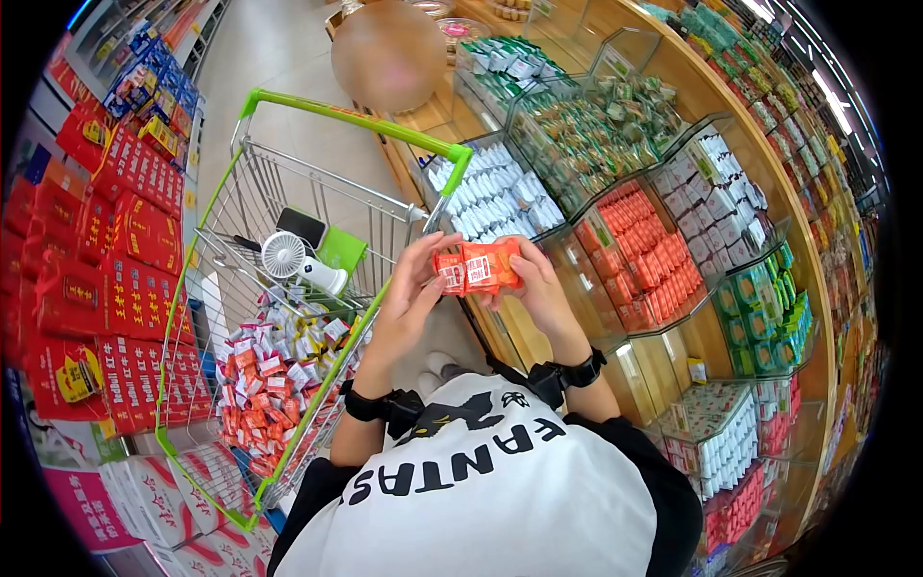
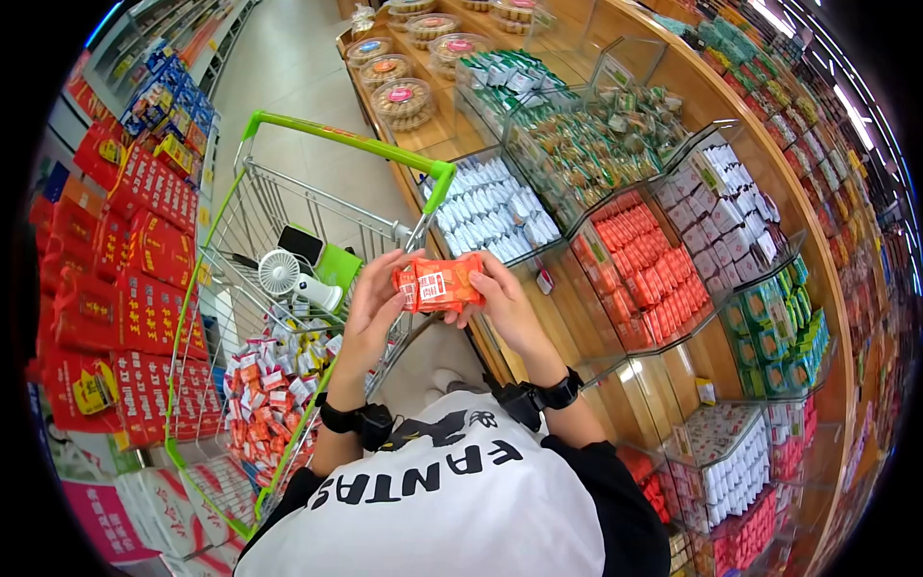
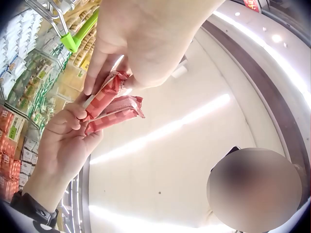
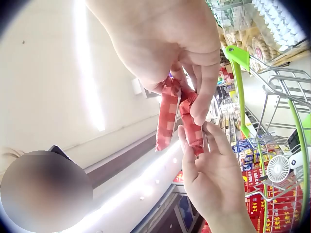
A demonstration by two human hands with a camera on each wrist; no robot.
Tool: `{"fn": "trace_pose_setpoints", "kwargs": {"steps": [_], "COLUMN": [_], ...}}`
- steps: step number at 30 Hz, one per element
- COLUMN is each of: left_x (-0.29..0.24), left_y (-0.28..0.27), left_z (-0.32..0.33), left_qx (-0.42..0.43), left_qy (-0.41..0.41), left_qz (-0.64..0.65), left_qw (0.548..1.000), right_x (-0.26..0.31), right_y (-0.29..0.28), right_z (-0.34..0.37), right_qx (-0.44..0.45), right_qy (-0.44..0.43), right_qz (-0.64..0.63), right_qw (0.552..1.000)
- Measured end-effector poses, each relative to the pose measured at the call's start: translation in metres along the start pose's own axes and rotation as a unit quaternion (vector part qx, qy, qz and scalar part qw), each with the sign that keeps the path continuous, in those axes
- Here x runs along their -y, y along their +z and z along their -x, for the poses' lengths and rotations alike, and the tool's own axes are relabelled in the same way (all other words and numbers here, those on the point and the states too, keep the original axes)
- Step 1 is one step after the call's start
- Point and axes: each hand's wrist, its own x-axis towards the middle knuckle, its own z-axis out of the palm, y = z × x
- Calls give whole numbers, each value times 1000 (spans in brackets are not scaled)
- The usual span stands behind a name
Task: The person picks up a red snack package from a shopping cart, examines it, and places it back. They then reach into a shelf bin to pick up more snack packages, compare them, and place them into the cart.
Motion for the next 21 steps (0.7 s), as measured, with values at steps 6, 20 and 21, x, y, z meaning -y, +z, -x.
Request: {"fn": "trace_pose_setpoints", "kwargs": {"steps": [6,20,21], "left_x": [6,17,17], "left_y": [-1,-6,-7], "left_z": [-1,0,0], "left_qx": [6,-138,-127], "left_qy": [30,35,38], "left_qz": [-20,-234,-309], "left_qw": [999,962,942], "right_x": [-1,-10,-9], "right_y": [-1,-6,-6], "right_z": [1,0,0], "right_qx": [-5,-7,-7], "right_qy": [-7,-40,-41], "right_qz": [-1,23,28], "right_qw": [1000,999,999]}}
